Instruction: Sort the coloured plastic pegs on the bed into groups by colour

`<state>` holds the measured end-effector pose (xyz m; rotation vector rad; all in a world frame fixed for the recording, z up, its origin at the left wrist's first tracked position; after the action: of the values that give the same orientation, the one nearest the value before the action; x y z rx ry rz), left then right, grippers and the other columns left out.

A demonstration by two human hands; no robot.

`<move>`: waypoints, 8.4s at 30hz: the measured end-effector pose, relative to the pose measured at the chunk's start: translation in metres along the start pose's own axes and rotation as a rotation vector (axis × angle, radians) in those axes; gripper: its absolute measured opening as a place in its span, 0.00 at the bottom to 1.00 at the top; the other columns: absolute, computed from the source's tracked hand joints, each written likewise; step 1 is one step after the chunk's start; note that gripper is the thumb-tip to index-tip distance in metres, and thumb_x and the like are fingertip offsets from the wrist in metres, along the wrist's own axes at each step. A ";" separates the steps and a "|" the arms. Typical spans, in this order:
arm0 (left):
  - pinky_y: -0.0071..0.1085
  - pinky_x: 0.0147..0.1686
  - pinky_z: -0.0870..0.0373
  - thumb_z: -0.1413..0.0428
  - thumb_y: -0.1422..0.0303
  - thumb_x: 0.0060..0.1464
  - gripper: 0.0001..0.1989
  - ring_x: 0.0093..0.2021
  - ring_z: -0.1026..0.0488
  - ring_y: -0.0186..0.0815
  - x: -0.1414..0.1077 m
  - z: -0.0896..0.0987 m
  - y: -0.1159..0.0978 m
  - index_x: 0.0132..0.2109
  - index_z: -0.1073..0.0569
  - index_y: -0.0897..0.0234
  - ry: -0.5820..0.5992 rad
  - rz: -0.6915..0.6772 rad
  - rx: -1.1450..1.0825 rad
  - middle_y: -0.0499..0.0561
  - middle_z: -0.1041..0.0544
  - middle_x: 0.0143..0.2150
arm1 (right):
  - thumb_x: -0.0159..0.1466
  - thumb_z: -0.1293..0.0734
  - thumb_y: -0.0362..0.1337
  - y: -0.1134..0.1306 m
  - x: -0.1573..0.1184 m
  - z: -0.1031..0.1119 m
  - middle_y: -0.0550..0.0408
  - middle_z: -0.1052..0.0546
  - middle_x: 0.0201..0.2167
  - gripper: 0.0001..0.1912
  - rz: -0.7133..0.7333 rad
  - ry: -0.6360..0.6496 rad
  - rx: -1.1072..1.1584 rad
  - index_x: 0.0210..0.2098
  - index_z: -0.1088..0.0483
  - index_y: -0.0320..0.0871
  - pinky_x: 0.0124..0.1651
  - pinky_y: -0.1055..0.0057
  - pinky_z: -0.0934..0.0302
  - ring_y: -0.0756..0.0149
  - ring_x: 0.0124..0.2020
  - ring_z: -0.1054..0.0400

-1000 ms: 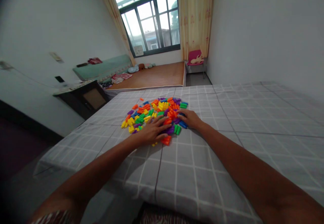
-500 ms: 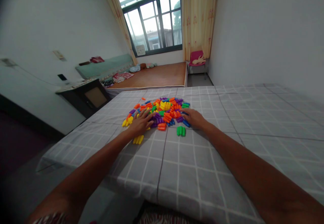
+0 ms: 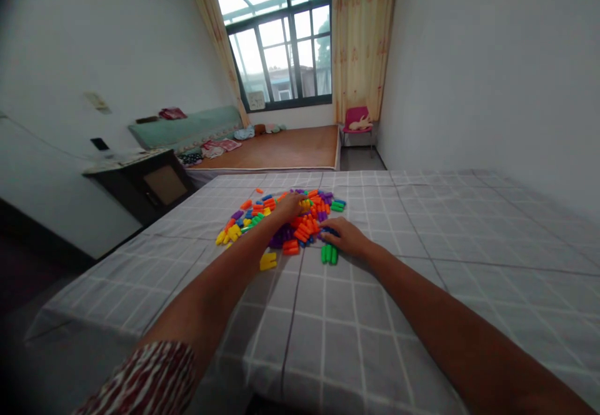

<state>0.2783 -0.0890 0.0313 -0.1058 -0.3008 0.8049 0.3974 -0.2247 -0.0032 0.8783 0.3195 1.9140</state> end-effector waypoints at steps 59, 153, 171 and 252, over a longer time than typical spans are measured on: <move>0.42 0.58 0.40 0.53 0.64 0.64 0.17 0.57 0.32 0.42 -0.129 -0.034 -0.096 0.54 0.27 0.60 0.017 -0.524 -0.050 0.54 0.26 0.57 | 0.64 0.34 0.40 0.051 0.105 -0.060 0.46 0.22 0.43 0.13 0.018 0.243 -0.646 0.47 0.24 0.46 0.49 0.60 0.39 0.52 0.50 0.34; 0.33 0.56 0.34 0.53 0.68 0.64 0.14 0.53 0.28 0.36 -0.145 -0.023 -0.115 0.50 0.25 0.62 0.129 -0.706 -0.401 0.54 0.23 0.52 | 0.59 0.33 0.46 -0.170 0.006 0.147 0.52 0.22 0.25 0.15 -0.837 -0.163 -0.445 0.35 0.22 0.40 0.30 0.72 0.40 0.65 0.28 0.29; 0.34 0.57 0.35 0.52 0.70 0.63 0.13 0.53 0.28 0.36 -0.144 -0.021 -0.115 0.49 0.25 0.63 0.131 -0.704 -0.418 0.55 0.23 0.52 | 0.52 0.27 0.39 -0.198 -0.001 0.127 0.46 0.22 0.47 0.24 -0.700 -0.020 -0.283 0.49 0.25 0.43 0.48 0.60 0.34 0.55 0.43 0.26; 0.35 0.44 0.27 0.46 0.65 0.59 0.16 0.46 0.26 0.38 -0.107 0.005 -0.011 0.53 0.28 0.63 -0.358 0.078 -0.957 0.57 0.25 0.51 | 0.52 0.39 0.23 0.045 0.071 0.019 0.49 0.27 0.52 0.29 0.251 0.108 0.118 0.52 0.29 0.46 0.60 0.56 0.44 0.59 0.56 0.35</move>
<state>0.2140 -0.1743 0.0143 -0.8795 -1.0115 0.6961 0.3617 -0.1887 0.0668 0.9298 0.4062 2.1976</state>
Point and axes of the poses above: each hand's wrist, its own x-axis towards the middle knuckle, its own z-axis out of the back of the hand, y = z × x, the point moved 8 cm from there along x, towards the middle knuckle
